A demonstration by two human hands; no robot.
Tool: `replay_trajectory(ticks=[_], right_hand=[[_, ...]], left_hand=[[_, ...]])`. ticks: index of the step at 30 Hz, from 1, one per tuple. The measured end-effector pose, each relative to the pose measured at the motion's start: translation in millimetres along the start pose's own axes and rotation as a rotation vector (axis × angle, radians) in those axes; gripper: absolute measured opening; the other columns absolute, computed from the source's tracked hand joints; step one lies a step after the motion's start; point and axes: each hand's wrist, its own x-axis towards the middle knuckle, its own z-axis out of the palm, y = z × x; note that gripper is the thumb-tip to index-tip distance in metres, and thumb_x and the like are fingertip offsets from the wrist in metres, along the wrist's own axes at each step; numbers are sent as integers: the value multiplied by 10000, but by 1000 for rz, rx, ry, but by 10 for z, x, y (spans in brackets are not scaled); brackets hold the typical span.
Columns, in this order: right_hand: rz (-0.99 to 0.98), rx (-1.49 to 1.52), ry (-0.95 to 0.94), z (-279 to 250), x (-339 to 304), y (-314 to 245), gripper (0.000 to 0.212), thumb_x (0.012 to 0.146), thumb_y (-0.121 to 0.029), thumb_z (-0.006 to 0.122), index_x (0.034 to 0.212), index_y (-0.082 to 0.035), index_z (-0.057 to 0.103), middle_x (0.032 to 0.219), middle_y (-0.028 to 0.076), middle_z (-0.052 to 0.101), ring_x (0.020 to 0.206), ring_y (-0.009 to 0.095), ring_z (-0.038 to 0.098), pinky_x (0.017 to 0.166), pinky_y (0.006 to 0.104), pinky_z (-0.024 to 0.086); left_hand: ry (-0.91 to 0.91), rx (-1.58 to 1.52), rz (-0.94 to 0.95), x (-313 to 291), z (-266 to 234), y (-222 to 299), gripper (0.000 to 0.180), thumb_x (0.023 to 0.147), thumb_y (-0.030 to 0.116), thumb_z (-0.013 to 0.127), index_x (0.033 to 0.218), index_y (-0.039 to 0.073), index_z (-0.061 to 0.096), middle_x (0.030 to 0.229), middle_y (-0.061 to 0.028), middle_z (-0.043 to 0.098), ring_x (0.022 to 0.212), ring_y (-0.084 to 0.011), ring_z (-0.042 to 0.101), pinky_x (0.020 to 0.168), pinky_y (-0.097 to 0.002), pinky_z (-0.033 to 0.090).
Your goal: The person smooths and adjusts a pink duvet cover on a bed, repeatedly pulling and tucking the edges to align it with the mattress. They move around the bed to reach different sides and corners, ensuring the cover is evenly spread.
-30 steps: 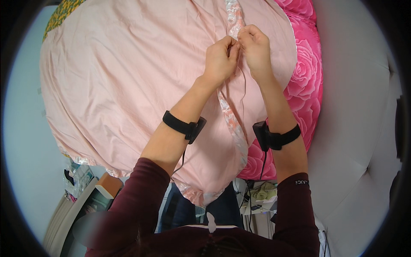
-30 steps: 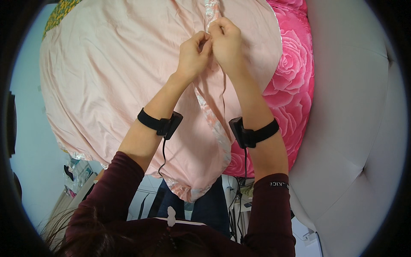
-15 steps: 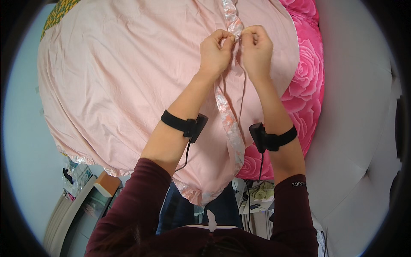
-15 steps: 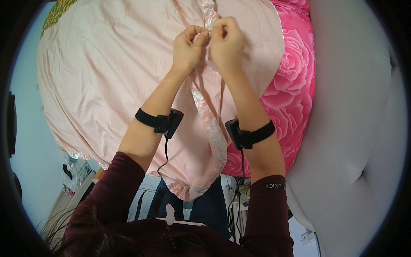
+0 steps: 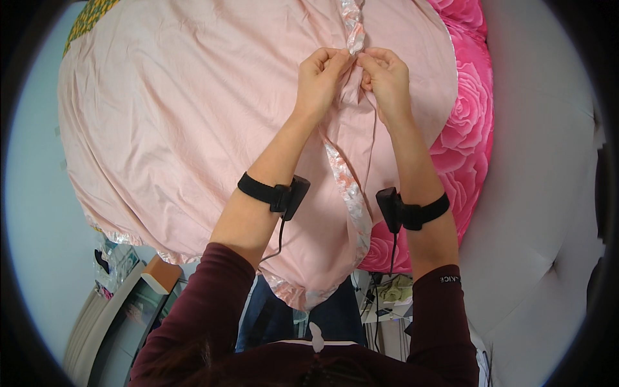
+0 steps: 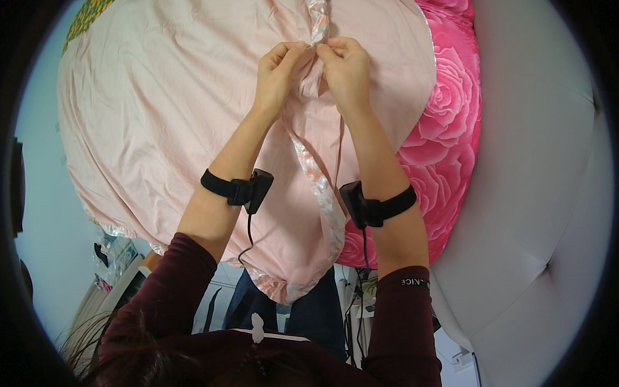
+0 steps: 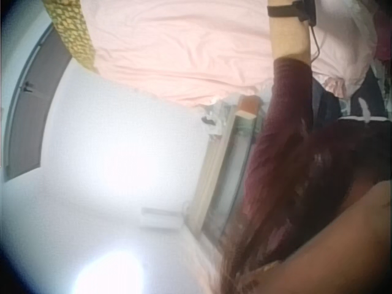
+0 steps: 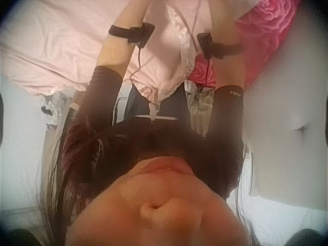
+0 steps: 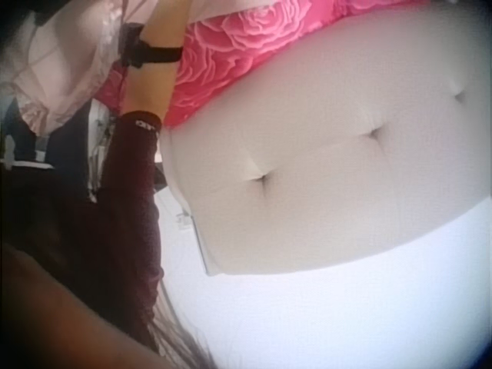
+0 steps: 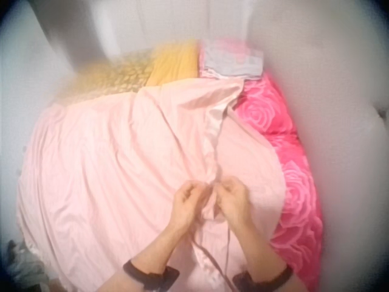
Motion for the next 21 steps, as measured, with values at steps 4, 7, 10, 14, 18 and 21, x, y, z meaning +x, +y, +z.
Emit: replay_trajectory(ticks=[4,7,10,14,18,21], right_hand=[[70,20,-72,-2,-3,-8,136,839,-49,583,938,42,560,704,3,538,489,18,383,425,178,274],[-3,-33,-18,15,25,31,101,842,-56,584,886,35,580,685,-24,530,496,12,373,428,176,263],[-29,-36,32,1,61,84,114,796,-46,606,841,57,626,699,26,595,592,54,490,524,195,376],[-99,52,14,-18,89,140,105,795,-45,606,838,49,628,700,16,595,593,54,484,536,196,384],[-187,-22,-2,-32,102,147,97,800,-43,606,831,47,626,692,10,597,592,48,491,534,195,391],[-238,-105,-28,-50,113,130,95,803,-42,603,824,48,623,682,8,600,593,39,499,528,189,396]], left_hand=[[-21,121,35,7,-11,-21,159,872,96,573,897,-60,592,670,16,559,554,-17,441,478,-167,338],[-61,140,15,22,-45,-40,142,866,93,574,865,-45,607,668,21,556,568,-19,441,501,-163,341],[0,103,0,53,-61,-45,126,857,96,582,842,-21,624,668,24,559,567,-27,443,502,-167,342],[-73,216,-45,77,-83,13,134,857,111,588,895,-8,640,809,1,615,674,-39,519,616,-170,417],[-97,200,-206,102,-117,119,145,855,134,610,887,-3,642,740,6,599,625,-35,507,557,-172,414],[-120,156,-243,129,-116,161,141,844,130,630,880,-6,638,714,-9,594,602,-51,518,536,-181,432]])
